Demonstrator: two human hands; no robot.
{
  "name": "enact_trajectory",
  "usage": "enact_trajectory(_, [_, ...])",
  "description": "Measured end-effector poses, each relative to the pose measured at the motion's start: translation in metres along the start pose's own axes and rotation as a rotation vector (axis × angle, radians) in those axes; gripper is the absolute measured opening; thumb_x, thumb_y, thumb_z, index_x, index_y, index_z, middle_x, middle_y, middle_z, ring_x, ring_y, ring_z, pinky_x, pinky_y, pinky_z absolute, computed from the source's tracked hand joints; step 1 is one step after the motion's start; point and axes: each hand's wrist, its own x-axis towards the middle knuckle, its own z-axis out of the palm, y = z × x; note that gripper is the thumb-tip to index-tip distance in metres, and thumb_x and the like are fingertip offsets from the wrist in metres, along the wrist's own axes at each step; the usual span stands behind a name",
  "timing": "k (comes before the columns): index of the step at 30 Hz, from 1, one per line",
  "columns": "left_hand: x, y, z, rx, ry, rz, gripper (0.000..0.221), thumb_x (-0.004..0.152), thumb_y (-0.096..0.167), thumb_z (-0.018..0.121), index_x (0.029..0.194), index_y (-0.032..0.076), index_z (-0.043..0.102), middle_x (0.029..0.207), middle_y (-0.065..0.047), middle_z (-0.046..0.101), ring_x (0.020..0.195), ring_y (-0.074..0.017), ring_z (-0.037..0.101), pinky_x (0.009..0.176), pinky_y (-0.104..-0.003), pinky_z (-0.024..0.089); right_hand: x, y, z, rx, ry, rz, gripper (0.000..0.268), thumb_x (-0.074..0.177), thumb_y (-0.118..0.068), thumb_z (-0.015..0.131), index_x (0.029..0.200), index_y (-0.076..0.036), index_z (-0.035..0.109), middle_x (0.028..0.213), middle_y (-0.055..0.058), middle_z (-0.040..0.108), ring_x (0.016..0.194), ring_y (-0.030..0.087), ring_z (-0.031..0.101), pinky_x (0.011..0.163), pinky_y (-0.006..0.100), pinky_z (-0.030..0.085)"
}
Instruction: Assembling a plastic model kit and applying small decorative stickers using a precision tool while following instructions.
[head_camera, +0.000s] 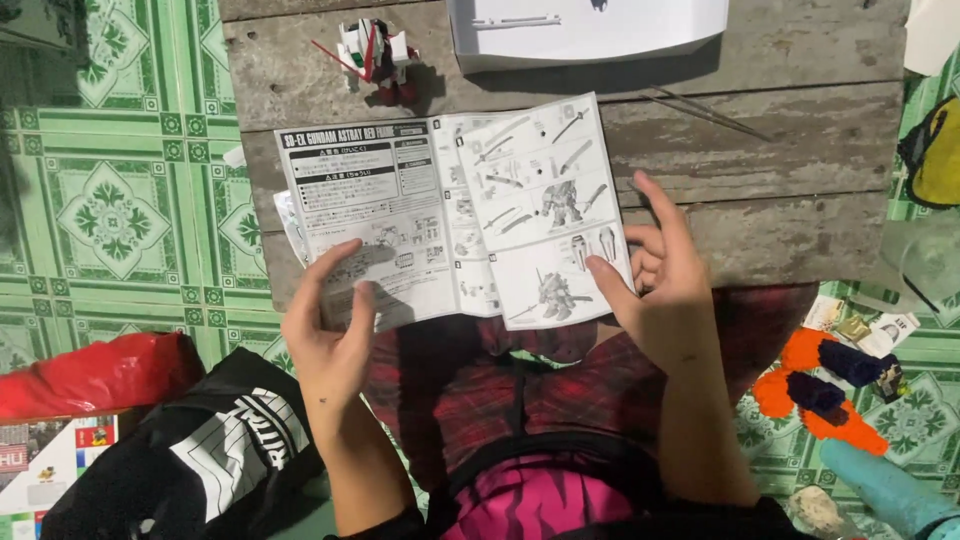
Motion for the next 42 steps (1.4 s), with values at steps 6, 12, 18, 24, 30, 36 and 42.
enact_trajectory(6, [-0.004,-0.008,0.003,-0.067,-0.027,-0.023,0.040,0.103,-0.004,0.072,0.142,0.004,0.076,0.135,-0.016,0.081,0.135,-0.0340,0.073,0.122,-0.053,0.050,0.003,0.001,0.008,-0.018,-0.005,-0.086,0.091,0.098,0.005,0.080,0.176,0.005,0.031,0.113,0.031,0.077,0.068,0.031,0.073,0.056,0.037,0.060])
enact_trajectory(12, [-0.008,-0.002,0.010,-0.060,-0.066,-0.025,0.039,0.104,-0.004,0.072,0.142,0.004,0.076,0.134,-0.017,0.081,0.133,-0.0382,0.074,0.121,-0.055,0.051,0.002,0.002,0.017,-0.361,0.127,-0.331,0.096,0.094,-0.002,0.096,0.171,0.014,0.042,0.112,0.027,0.077,0.065,0.026,0.068,0.051,0.034,0.058])
enact_trajectory(18, [-0.011,0.004,0.013,-0.082,-0.096,-0.047,0.041,0.103,-0.004,0.072,0.143,0.005,0.075,0.135,-0.017,0.081,0.134,-0.0406,0.073,0.120,-0.057,0.051,0.000,0.006,0.022,-0.648,0.207,-0.395,0.070,0.087,-0.021,0.107,0.141,0.011,0.076,0.108,0.013,0.069,0.080,0.027,0.074,0.067,0.037,0.063])
enact_trajectory(24, [-0.011,0.009,0.015,-0.085,-0.129,-0.050,0.043,0.099,-0.002,0.078,0.141,0.004,0.076,0.135,-0.017,0.083,0.135,-0.0407,0.074,0.118,-0.056,0.052,0.000,0.006,0.023,-0.647,0.212,-0.395,0.062,0.084,-0.024,0.108,0.133,0.002,0.080,0.118,0.008,0.060,0.103,0.028,0.078,0.088,0.038,0.067])
enact_trajectory(30, [-0.014,0.010,0.020,-0.139,-0.172,-0.113,0.042,0.098,0.000,0.080,0.139,0.006,0.077,0.133,-0.015,0.084,0.135,-0.0371,0.075,0.119,-0.055,0.052,-0.001,-0.015,0.026,-0.469,0.121,-0.365,0.048,0.090,-0.011,0.101,0.130,0.001,0.077,0.112,0.010,0.062,0.068,0.023,0.066,0.066,0.039,0.059])
enact_trajectory(36, [-0.025,-0.016,0.038,-0.273,-0.131,-0.194,0.033,0.098,0.003,0.082,0.130,0.008,0.081,0.124,-0.012,0.086,0.129,-0.0271,0.076,0.118,-0.051,0.053,-0.005,0.015,0.026,-0.136,0.041,-0.186,0.042,0.092,-0.006,0.096,0.126,-0.002,0.072,0.073,0.005,0.063,0.046,0.015,0.058,0.053,0.027,0.050])
enact_trajectory(42, [-0.035,-0.030,0.049,-0.327,-0.071,-0.214,0.022,0.099,0.007,0.085,0.120,0.007,0.080,0.115,-0.011,0.083,0.120,-0.0222,0.074,0.116,-0.048,0.053,-0.006,0.015,0.027,0.266,0.000,-0.067,0.062,0.096,0.013,0.078,0.151,0.009,0.048,0.109,0.023,0.074,0.100,0.023,0.079,0.093,0.036,0.066])
